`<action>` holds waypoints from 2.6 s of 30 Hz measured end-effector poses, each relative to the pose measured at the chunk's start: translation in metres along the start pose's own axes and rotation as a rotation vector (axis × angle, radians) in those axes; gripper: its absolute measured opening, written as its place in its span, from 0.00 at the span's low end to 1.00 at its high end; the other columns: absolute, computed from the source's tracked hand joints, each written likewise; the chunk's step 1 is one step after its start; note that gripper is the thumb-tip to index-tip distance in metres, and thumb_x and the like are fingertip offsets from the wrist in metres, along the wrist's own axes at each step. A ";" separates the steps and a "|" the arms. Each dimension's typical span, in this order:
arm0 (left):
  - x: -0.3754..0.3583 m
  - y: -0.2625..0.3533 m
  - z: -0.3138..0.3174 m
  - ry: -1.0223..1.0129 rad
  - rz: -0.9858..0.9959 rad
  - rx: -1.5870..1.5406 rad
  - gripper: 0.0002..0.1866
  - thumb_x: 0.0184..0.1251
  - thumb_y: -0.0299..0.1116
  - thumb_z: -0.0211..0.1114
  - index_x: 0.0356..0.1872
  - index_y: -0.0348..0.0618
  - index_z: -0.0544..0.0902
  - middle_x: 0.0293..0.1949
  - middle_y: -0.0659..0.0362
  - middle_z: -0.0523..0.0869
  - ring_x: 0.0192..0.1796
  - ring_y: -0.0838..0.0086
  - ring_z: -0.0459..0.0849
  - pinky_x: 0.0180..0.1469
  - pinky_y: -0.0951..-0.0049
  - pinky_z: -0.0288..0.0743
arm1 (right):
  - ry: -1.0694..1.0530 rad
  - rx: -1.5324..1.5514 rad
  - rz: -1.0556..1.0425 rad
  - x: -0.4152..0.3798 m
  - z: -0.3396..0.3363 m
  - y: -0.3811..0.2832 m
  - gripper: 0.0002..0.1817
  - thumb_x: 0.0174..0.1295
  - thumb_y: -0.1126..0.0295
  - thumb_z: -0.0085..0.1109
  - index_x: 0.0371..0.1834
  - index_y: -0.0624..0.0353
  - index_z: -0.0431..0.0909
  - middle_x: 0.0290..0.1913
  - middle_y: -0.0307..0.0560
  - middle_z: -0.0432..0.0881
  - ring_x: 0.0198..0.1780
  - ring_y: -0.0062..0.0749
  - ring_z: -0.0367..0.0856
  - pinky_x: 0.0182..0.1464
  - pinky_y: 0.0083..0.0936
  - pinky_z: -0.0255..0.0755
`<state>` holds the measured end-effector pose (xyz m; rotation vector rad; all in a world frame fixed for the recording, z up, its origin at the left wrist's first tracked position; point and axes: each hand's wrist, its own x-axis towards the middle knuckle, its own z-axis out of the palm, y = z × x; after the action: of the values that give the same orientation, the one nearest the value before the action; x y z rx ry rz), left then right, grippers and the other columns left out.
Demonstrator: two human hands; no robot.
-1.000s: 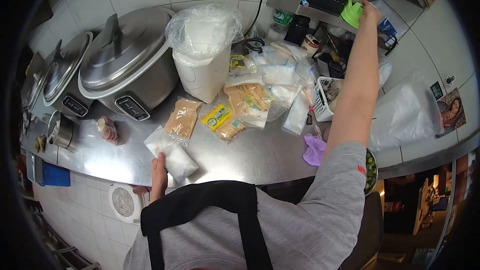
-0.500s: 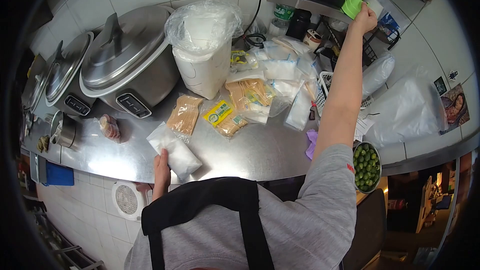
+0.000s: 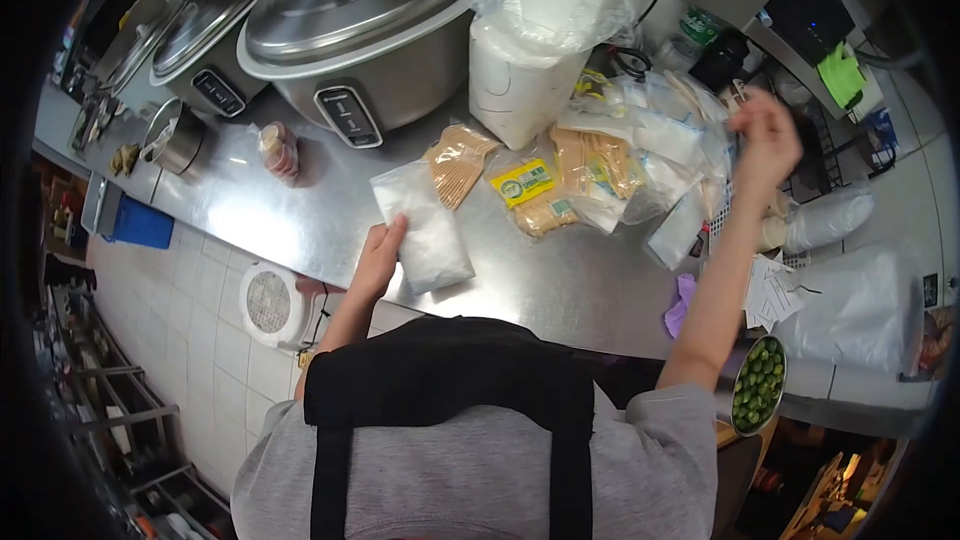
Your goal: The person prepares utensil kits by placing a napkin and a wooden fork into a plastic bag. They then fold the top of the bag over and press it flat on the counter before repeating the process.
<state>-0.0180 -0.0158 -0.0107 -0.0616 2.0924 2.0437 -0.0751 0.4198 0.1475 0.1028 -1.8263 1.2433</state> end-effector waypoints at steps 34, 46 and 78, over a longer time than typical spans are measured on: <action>-0.019 -0.019 -0.007 0.098 0.080 -0.054 0.28 0.73 0.48 0.42 0.35 0.29 0.77 0.28 0.58 0.80 0.31 0.78 0.73 0.37 0.75 0.69 | -0.754 -0.116 -0.051 -0.234 0.224 -0.063 0.37 0.52 0.65 0.63 0.64 0.62 0.57 0.37 0.48 0.72 0.34 0.36 0.75 0.38 0.28 0.69; -0.023 -0.013 -0.001 0.170 -0.169 -0.102 0.26 0.72 0.49 0.44 0.42 0.30 0.77 0.36 0.55 0.82 0.37 0.75 0.77 0.42 0.74 0.70 | -1.134 0.431 0.966 -0.267 0.180 -0.047 0.16 0.63 0.64 0.53 0.48 0.63 0.72 0.37 0.42 0.80 0.33 0.17 0.77 0.30 0.12 0.71; -0.006 -0.023 0.006 -0.203 -0.184 -0.234 0.21 0.64 0.34 0.55 0.58 0.43 0.67 0.41 0.58 0.84 0.37 0.83 0.78 0.38 0.83 0.69 | -0.220 -1.278 0.330 -0.223 -0.098 0.068 0.26 0.53 0.60 0.60 0.53 0.61 0.72 0.49 0.54 0.76 0.52 0.49 0.72 0.52 0.39 0.66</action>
<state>-0.0069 -0.0110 -0.0322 -0.0771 1.6594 2.0764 0.0839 0.4429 -0.0479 -0.8127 -2.5628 0.0590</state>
